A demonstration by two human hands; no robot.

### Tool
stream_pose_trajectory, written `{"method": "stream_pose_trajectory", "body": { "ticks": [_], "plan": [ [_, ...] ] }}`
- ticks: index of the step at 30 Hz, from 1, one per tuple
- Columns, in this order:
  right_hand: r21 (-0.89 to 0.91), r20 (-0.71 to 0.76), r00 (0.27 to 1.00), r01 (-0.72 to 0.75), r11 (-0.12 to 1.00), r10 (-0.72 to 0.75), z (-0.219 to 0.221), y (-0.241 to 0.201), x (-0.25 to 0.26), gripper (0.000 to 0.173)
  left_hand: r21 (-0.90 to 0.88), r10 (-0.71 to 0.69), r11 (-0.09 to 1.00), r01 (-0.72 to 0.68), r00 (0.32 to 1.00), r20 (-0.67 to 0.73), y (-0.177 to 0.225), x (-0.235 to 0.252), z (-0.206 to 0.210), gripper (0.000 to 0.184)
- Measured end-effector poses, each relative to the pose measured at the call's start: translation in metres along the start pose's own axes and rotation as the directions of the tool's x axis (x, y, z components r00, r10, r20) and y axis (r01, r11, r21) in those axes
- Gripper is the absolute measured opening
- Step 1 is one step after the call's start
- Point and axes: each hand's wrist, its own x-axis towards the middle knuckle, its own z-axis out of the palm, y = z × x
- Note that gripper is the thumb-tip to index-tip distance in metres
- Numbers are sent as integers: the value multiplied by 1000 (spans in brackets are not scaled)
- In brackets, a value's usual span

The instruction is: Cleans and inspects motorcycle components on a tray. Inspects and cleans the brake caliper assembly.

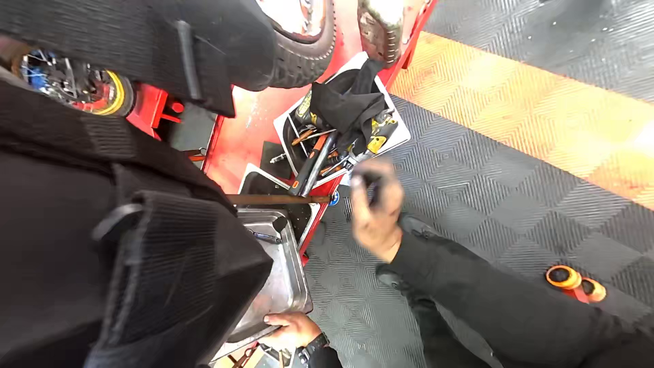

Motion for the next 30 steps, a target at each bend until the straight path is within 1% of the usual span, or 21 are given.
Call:
{"method": "stream_pose_trajectory", "body": {
  "ticks": [1, 2, 3, 4, 6, 7, 8, 9, 11, 13, 15, 17, 20, 23, 27, 30],
  "plan": [
    [2, 42, 988, 146, 989, -146, 25, 38, -10, 35, -2, 5, 1000, -5, 1000, 1, -4, 1, -1, 53],
    [-43, 165, 967, 206, 978, -196, 50, 66, -18, 33, 1, 11, 1000, -11, 1000, 3, -8, 1, -3, 54],
    [-118, 334, 924, 239, 964, -189, 77, 86, -20, 36, -2, 18, 1000, -18, 1000, 3, -10, 1, -5, 54],
    [-176, 485, 857, 291, 940, -175, 106, 104, -17, 41, -9, 24, 1000, -24, 1000, 5, -9, 1, -4, 55],
    [-209, 696, 700, 408, 889, -158, 166, 139, -10, 61, -18, 19, 1000, -19, 1000, 6, -13, 1, 0, 55],
    [-203, 762, 635, 421, 884, -127, 188, 148, -12, 71, -12, 15, 1000, -15, 1000, 0, -18, 1, -2, 55],
    [-202, 800, 593, 408, 891, -90, 205, 154, -15, 78, -1, 24, 1000, -24, 1000, 4, -22, 2, -4, 56],
    [-219, 813, 581, 382, 898, -49, 220, 159, -16, 84, 3, 42, 999, -42, 999, 9, -23, 2, -6, 56],
    [-271, 816, 576, 311, 911, 46, 241, 170, -15, 89, -2, 53, 999, -53, 998, 13, -26, 3, -5, 56],
    [-308, 819, 559, 247, 919, 125, 254, 180, -12, 84, -22, 53, 998, -52, 998, 23, -30, 6, -5, 53],
    [-332, 820, 553, 246, 911, 149, 264, 189, -14, 78, -12, 82, 997, -81, 996, 42, -38, 11, -5, 51],
    [-333, 823, 549, 254, 908, 148, 268, 193, -17, 76, -6, 121, 993, -121, 991, 53, -48, 16, -5, 52],
    [-295, 821, 557, 228, 928, 124, 268, 194, -21, 74, -32, 193, 981, -191, 980, 56, -64, 22, -7, 54],
    [-252, 817, 571, 227, 941, 81, 267, 190, -28, 73, -86, 214, 974, -209, 976, 44, -71, 26, -9, 55],
    [-181, 801, 598, 229, 956, 8, 266, 181, -37, 72, -217, 196, 957, -192, 981, 0, -70, 27, -10, 58],
    [-148, 780, 626, 216, 965, -20, 266, 181, -39, 70, -405, 211, 896, -181, 977, 30, -69, 28, -10, 63]
  ]
}}
